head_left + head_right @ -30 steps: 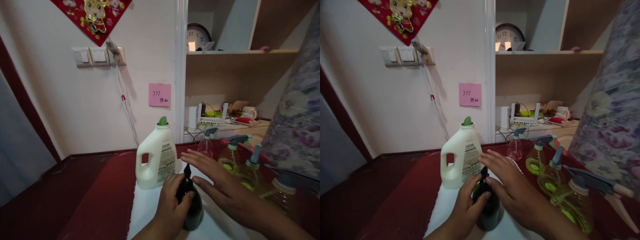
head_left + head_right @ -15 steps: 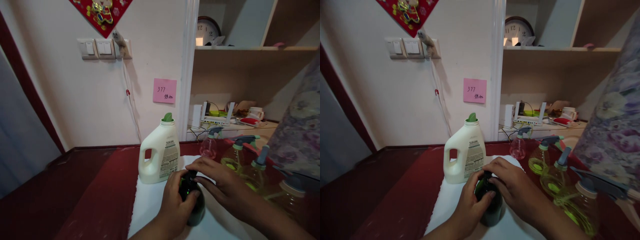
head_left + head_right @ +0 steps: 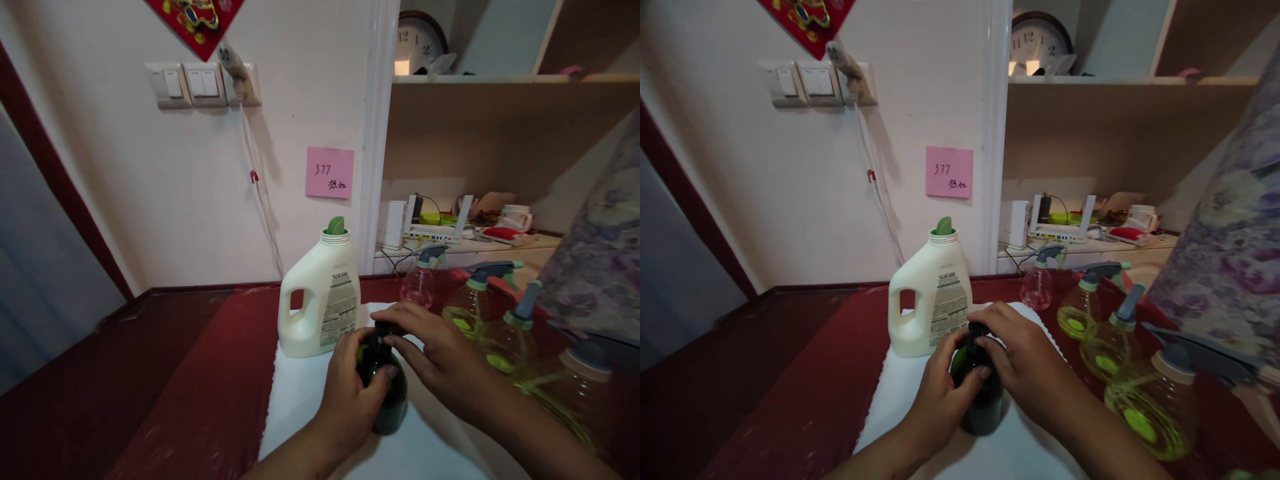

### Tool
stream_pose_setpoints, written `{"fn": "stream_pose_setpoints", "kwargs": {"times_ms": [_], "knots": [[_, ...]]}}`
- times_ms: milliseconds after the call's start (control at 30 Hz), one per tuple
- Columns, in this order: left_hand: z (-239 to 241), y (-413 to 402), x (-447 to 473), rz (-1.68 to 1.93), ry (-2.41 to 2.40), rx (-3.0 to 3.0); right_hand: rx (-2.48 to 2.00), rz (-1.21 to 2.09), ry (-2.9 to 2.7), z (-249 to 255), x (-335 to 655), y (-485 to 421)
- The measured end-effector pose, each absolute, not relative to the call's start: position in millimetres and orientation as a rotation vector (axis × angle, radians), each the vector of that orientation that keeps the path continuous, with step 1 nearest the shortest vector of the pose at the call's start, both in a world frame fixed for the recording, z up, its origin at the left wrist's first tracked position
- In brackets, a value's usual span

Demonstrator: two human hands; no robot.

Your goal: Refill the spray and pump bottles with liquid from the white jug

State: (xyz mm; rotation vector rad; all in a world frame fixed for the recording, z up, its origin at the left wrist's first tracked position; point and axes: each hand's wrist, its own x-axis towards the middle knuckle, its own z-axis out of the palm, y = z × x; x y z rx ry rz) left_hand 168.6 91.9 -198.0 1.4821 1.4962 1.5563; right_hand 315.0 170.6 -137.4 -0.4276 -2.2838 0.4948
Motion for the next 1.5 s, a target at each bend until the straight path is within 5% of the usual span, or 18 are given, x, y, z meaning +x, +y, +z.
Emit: {"fn": "stream_pose_setpoints", "kwargs": {"times_ms": [1500], "knots": [[-191, 87, 178, 1.571, 1.449, 1.345, -0.558, 0.389, -2.366, -129, 324, 165]]}}
